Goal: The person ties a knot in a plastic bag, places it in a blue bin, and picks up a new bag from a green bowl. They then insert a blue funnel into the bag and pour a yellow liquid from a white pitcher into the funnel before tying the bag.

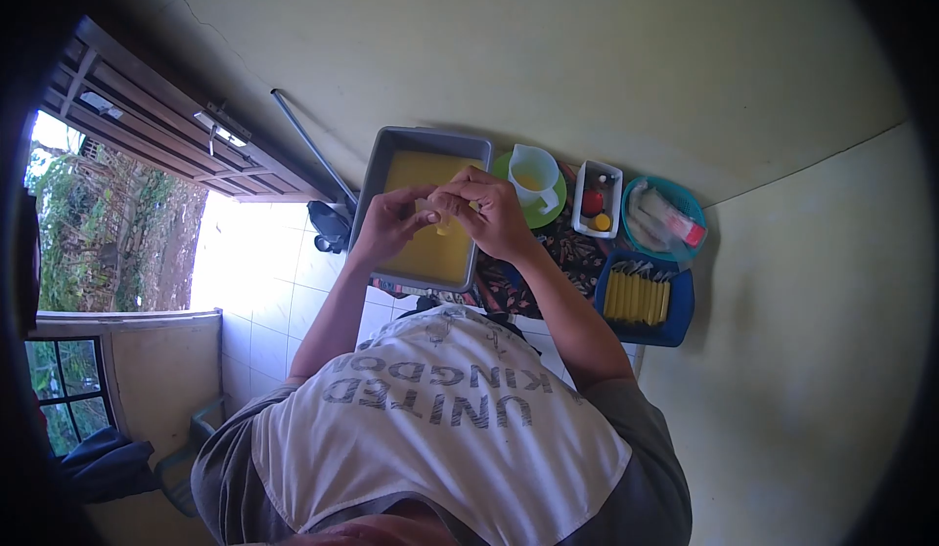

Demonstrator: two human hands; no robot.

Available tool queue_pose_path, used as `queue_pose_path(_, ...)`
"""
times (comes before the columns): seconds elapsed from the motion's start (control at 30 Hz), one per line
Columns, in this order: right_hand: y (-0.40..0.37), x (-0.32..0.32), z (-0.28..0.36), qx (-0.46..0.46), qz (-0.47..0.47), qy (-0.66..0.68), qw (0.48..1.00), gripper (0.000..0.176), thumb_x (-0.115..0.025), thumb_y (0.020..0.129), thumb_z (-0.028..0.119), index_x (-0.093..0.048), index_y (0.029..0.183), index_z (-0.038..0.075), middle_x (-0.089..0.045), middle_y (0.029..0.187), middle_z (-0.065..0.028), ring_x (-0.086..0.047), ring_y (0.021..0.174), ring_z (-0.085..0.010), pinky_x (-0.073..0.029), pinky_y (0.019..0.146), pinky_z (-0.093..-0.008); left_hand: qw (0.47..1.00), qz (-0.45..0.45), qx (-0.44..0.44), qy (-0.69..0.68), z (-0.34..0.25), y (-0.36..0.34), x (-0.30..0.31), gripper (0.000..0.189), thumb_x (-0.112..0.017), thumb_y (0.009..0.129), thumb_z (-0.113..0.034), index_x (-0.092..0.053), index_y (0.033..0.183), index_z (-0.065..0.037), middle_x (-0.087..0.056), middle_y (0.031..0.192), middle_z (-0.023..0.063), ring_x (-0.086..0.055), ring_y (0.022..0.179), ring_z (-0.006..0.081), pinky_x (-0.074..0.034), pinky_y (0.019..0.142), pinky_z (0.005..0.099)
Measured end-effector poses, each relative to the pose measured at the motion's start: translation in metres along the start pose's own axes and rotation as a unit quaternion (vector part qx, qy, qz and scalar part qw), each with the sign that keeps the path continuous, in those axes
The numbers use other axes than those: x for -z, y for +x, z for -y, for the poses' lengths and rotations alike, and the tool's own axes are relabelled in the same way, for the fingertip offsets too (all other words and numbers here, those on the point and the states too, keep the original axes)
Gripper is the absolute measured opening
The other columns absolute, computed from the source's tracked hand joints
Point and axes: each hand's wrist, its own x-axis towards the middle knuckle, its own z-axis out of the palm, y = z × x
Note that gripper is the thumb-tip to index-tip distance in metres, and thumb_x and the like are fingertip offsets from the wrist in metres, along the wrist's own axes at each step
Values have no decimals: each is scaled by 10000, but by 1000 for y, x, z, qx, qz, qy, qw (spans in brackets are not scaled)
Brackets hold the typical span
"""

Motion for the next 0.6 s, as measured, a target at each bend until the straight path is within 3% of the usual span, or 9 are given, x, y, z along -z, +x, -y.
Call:
queue_pose_path(0.07,4,1,8,0,16,14,1000,158,-647,840,159,-684,865,6,-598,746,-56,-560,671,-131,-427,610,-249,989,103,-86,-54,11,-1,9,208,-629,863,-186,-606,913,14,-623,1018,96,-564,779,117,-449,662,249)
queue_pose_path(0.1,7,1,11,-1,30,29,999,166,-646,844,161,-681,863,0,-593,757,-50,-549,675,-121,-422,625,-243,990,102,-86,-54,10,-1,12,208,-629,863,-186,-606,913,14,-623,1018,96,-564,779,117,-449,662,249)
queue_pose_path(0.17,10,2,19,-1,49,36,998,170,-646,843,166,-680,864,0,-588,751,-47,-544,678,-117,-417,622,-246,981,170,-88,-32,7,0,16,267,-560,905,-224,-586,888,41,-565,1125,132,-551,939,197,-433,792,291)
queue_pose_path(0.37,18,3,29,-23,93,96,991,186,-644,847,183,-680,850,0,-565,724,-32,-519,656,-100,-398,594,-254,953,267,-122,-68,11,6,24,265,-551,909,-225,-603,907,35,-562,1114,136,-548,958,212,-403,854,311)
queue_pose_path(0.5,14,1,25,-97,118,183,971,205,-632,862,206,-659,893,5,-557,714,-18,-521,670,-84,-415,617,-246,954,237,-139,-120,12,0,14,275,-561,905,-236,-630,940,28,-609,1027,118,-563,918,186,-417,834,292)
queue_pose_path(0.57,9,0,16,-116,93,195,970,239,-643,856,229,-628,950,9,-564,766,-16,-528,715,-84,-427,661,-242,975,158,-51,-145,17,-7,9,290,-562,910,-243,-645,961,30,-650,908,69,-567,846,130,-433,803,264)
queue_pose_path(0.6,5,-2,9,-134,68,208,967,291,-654,850,251,-597,1007,13,-570,819,-14,-536,759,-84,-439,705,-239,975,158,-50,-145,19,-9,6,290,-562,910,-243,-645,961,30,-650,908,69,-567,846,130,-433,803,264)
